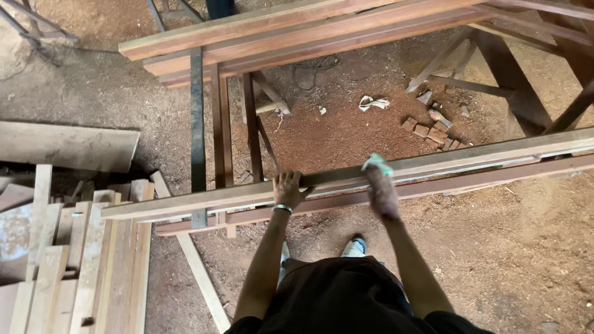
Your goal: The person sands the surfaces and corners of a large wooden frame structure with a small sanding block, moving it back and forth along the wood members.
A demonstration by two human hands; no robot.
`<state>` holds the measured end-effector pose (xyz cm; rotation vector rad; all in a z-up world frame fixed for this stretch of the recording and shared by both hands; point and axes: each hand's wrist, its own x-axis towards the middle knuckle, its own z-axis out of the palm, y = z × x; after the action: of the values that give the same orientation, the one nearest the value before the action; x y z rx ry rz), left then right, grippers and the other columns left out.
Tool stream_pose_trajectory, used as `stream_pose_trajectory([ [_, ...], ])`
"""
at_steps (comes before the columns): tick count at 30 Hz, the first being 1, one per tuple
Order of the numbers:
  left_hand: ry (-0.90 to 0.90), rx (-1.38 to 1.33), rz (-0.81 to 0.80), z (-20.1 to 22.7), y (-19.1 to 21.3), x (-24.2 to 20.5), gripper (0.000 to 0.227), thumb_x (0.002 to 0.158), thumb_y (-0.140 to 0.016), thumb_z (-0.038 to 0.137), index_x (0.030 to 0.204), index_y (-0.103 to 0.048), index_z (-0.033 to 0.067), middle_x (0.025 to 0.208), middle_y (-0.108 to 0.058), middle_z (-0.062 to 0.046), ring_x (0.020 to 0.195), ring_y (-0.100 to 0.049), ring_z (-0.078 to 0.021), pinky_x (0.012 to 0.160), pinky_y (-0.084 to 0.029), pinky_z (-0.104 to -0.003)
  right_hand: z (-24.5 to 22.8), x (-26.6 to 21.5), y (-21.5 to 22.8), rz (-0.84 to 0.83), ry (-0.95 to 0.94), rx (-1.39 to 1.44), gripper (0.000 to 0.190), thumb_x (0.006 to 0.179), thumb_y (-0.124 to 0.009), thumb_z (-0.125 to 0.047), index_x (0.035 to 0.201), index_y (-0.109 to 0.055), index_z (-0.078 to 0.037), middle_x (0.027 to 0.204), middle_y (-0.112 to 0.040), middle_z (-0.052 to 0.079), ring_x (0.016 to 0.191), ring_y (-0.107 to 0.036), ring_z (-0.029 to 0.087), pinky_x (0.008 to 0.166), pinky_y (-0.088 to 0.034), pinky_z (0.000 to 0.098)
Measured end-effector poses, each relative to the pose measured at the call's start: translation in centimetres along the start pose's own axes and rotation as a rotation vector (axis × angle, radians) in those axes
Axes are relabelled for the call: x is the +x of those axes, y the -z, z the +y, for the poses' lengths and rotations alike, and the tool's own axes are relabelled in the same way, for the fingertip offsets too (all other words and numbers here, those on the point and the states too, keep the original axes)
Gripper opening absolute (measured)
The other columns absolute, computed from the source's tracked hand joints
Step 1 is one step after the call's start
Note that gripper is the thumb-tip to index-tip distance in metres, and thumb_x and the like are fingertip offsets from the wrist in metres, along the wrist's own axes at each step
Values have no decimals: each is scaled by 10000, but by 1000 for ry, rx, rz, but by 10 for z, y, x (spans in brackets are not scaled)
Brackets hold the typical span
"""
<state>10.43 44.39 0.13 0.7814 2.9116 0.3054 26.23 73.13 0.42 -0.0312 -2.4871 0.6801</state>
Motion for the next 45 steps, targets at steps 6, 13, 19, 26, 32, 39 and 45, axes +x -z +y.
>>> stream_pose_trajectory([
  [6,-7,75,142,4,-4,3,776,712,-756,776,1134,-603,142,1165,-630,-111,1201,-545,-318,1083,-368,-576,57,46,4,-47,-186,-360,362,1113,-485,-122,1471,-535,-101,1462,-566,133,1412,-531,272,1259,-433,481],
  [13,27,51,152,14,3,-5,778,698,-760,768,1142,-618,144,1205,-621,-107,1241,-534,-313,1151,-326,-548,-11,13,20,77,131,-264,502,959,-471,-91,1457,-507,-37,1496,-541,201,1363,-557,343,1080,-532,514],
  [19,4,79,167,7,-4,-3,812,732,-735,789,1183,-623,123,1229,-613,-135,1212,-537,-338,1097,-360,-554,74,18,52,108,-90,-332,474,1033,-407,-177,1456,-520,4,1456,-564,246,1406,-487,382,1157,-365,612],
  [26,-6,49,106,2,-10,-1,848,733,-685,813,1199,-600,110,1193,-624,-126,1184,-559,-304,1082,-404,-535,65,55,-20,-78,-235,-70,242,1157,-442,-199,1166,-619,-34,1369,-586,206,1462,-473,312,1238,-448,505],
  [32,-33,57,145,3,-3,4,858,738,-665,815,1205,-585,99,1197,-619,-128,1149,-560,-310,1079,-375,-562,48,24,30,-199,-262,70,393,1082,-310,-15,1283,-637,-102,1339,-638,108,1282,-584,229,1110,-528,372],
  [39,-57,-14,94,-2,9,-5,795,796,-656,771,1206,-595,93,1207,-613,-136,1155,-569,-315,1102,-352,-561,64,68,18,-66,-365,-520,353,1163,-370,-284,1120,-645,-66,1281,-651,196,1321,-600,328,1255,-404,520],
  [45,-61,-41,94,-5,5,-5,752,800,-666,758,1156,-609,98,1170,-618,-140,1165,-568,-315,1138,-311,-585,-1,33,-8,-7,80,28,423,1120,-344,-155,1470,-528,-7,1498,-561,229,1436,-480,356,1283,-244,515],
])
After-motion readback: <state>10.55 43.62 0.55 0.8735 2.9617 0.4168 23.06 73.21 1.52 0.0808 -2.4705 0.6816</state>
